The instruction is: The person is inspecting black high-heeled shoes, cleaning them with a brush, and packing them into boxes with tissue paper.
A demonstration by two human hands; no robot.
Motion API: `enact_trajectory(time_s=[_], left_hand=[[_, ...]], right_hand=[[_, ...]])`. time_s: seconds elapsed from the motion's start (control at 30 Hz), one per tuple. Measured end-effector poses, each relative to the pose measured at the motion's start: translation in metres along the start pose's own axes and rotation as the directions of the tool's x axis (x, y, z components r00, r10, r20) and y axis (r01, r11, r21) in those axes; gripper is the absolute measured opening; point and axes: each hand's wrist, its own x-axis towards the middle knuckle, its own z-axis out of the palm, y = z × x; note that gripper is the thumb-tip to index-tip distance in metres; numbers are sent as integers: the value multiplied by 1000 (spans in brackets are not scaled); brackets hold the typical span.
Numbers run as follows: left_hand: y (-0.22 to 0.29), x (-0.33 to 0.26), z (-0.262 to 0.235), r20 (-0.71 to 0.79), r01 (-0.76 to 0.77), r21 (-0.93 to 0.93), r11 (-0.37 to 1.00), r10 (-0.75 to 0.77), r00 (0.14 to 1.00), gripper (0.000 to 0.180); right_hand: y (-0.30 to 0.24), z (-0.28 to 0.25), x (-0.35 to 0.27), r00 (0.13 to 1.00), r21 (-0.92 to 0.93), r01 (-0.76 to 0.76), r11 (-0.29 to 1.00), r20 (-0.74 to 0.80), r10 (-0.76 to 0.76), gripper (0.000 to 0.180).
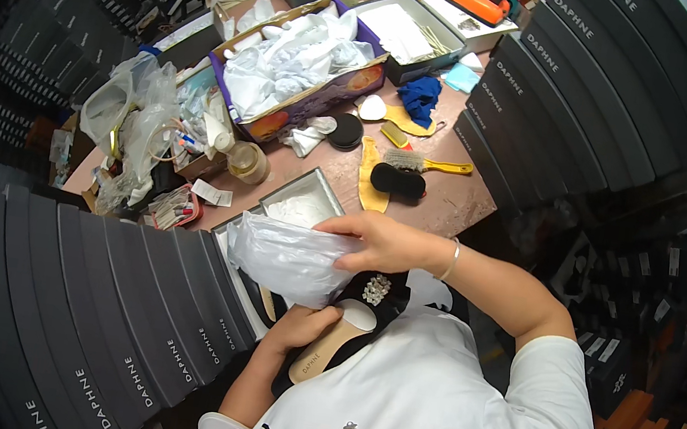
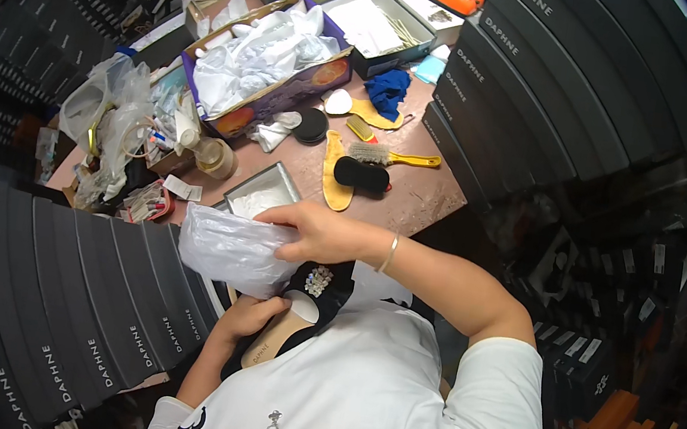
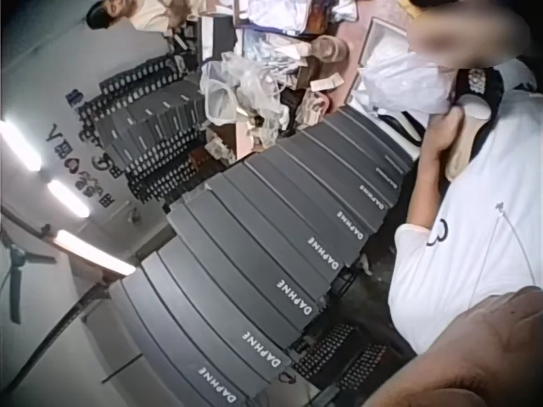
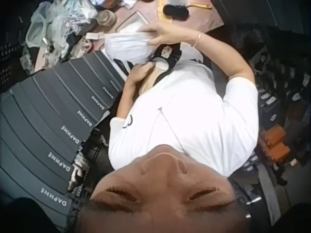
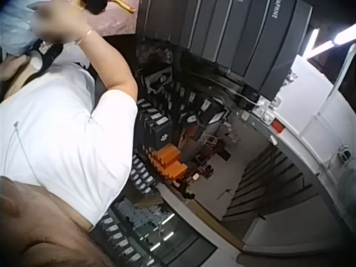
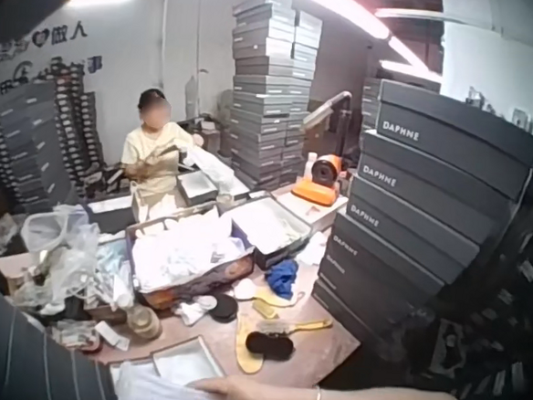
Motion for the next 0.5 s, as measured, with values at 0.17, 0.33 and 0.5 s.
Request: enact_trajectory(time_s=[0.17, 0.33, 0.5], left_hand=[[1, -4, -12, -39, -157, -277, 948, 153, 988, 55], [-23, 10, -22, -174, -189, -428, 884, 124, 977, 62], [-16, -9, -34, -65, -272, -718, 640, 328, 942, 104]], right_hand=[[-4, 36, -26, 916, -673, 350, 652, 100, -388, 23], [-1, 69, -26, 946, -913, 239, 330, 142, -293, 26], [-18, 70, -23, 939, -862, 271, 428, 140, -313, 50]])
